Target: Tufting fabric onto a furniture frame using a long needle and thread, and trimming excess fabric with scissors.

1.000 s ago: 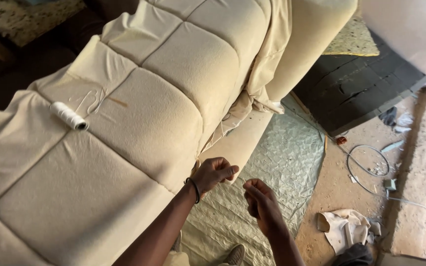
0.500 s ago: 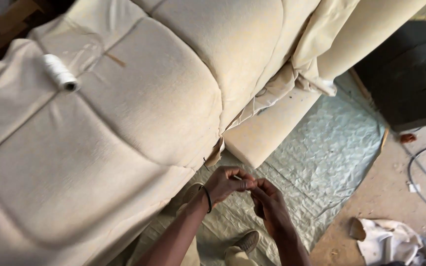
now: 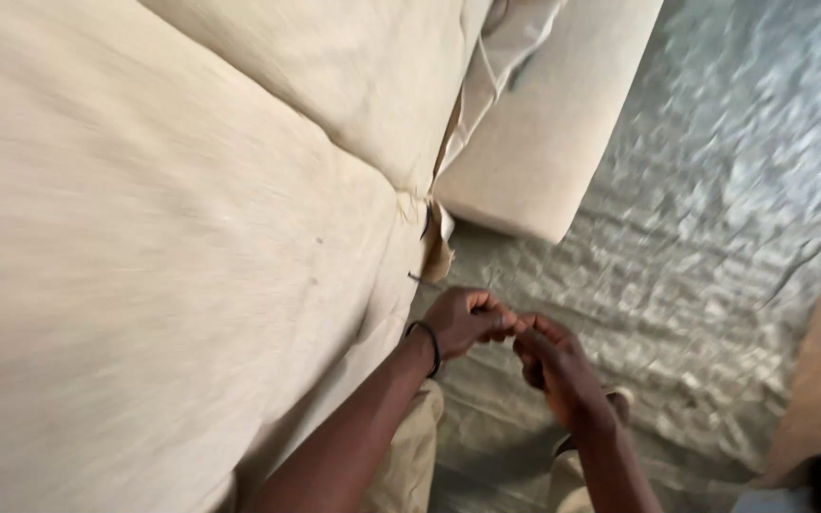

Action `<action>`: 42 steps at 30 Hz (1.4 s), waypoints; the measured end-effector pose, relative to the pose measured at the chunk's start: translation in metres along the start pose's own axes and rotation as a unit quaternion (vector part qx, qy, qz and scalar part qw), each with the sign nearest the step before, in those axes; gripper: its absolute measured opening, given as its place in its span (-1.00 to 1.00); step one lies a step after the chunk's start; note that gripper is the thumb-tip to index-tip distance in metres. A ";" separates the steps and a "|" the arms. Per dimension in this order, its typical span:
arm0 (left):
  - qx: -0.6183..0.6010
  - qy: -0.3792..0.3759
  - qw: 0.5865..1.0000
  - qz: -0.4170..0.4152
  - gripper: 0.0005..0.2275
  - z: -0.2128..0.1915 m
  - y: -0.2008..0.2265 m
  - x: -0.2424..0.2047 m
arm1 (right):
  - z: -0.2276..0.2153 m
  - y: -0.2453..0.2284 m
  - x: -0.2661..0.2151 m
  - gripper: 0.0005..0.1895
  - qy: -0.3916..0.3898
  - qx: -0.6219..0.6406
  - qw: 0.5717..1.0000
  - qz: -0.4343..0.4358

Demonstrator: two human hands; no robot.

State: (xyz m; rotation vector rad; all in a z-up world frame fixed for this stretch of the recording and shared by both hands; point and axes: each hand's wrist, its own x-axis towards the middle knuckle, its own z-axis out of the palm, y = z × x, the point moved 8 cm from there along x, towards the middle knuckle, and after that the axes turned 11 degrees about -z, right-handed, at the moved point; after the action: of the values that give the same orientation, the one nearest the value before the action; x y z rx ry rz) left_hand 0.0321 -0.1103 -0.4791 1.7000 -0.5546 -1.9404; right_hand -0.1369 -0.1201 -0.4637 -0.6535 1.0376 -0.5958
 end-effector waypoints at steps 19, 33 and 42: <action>0.136 0.116 0.965 -0.191 -0.74 -0.067 -0.218 0.077 | -0.029 0.142 0.069 -0.90 -0.040 -0.353 0.934 -0.033; 0.619 0.103 0.769 -0.120 -0.64 -0.146 -0.199 0.098 | 0.017 0.307 0.001 -0.87 0.213 -0.123 0.969 0.005; 0.744 -0.002 0.627 -0.232 -0.59 -0.144 -0.156 0.122 | 0.067 0.304 -0.010 -0.88 0.276 0.185 0.936 0.115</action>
State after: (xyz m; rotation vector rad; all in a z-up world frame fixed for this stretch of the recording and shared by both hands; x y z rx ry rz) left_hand 0.1476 -0.0579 -0.6886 2.9157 -2.4052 -1.6622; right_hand -0.0379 0.1031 -0.6574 -0.0185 1.4514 -0.7645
